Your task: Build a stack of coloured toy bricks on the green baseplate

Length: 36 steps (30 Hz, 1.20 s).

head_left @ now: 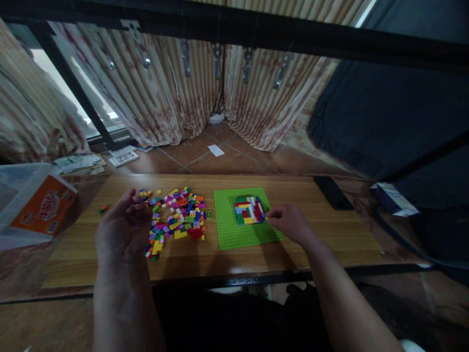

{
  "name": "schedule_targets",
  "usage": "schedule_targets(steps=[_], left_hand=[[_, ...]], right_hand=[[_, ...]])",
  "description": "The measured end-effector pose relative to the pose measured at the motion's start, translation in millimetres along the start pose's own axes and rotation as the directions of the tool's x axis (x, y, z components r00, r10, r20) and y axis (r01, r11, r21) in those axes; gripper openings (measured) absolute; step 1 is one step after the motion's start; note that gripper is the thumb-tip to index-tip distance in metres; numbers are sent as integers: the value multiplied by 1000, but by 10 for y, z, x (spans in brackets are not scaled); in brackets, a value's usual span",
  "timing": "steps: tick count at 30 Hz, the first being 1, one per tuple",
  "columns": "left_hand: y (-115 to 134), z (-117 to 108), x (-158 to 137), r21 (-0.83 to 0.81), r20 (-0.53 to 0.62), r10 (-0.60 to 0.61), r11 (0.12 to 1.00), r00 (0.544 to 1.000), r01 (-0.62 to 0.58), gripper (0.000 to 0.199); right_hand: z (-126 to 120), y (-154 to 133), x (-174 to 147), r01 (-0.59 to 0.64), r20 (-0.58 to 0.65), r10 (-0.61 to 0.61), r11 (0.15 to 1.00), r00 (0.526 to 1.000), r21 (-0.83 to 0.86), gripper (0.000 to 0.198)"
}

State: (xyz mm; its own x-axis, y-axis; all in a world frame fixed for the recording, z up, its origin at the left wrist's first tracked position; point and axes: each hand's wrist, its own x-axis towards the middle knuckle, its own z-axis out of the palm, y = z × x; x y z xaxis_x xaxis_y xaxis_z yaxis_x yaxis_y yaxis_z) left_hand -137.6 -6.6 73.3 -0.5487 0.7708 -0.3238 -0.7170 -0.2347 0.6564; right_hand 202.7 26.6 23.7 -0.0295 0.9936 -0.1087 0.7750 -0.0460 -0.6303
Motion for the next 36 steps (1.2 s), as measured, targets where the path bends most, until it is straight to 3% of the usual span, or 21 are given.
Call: schedule_targets(steps=[6, 16, 36], left_hand=[[-17, 40, -16, 39, -17, 1, 999, 1000, 0, 17], [-5, 48, -17, 18, -42, -18, 1000, 999, 19, 18], [-46, 40, -8, 21, -30, -17, 1000, 999, 17, 16]], right_hand=[[74, -63, 28, 19, -47, -22, 998, 999, -61, 11], [131, -30, 19, -147, 88, 125, 936, 988, 321, 22], [201, -49, 103, -274, 178, 210, 780, 961, 562, 16]])
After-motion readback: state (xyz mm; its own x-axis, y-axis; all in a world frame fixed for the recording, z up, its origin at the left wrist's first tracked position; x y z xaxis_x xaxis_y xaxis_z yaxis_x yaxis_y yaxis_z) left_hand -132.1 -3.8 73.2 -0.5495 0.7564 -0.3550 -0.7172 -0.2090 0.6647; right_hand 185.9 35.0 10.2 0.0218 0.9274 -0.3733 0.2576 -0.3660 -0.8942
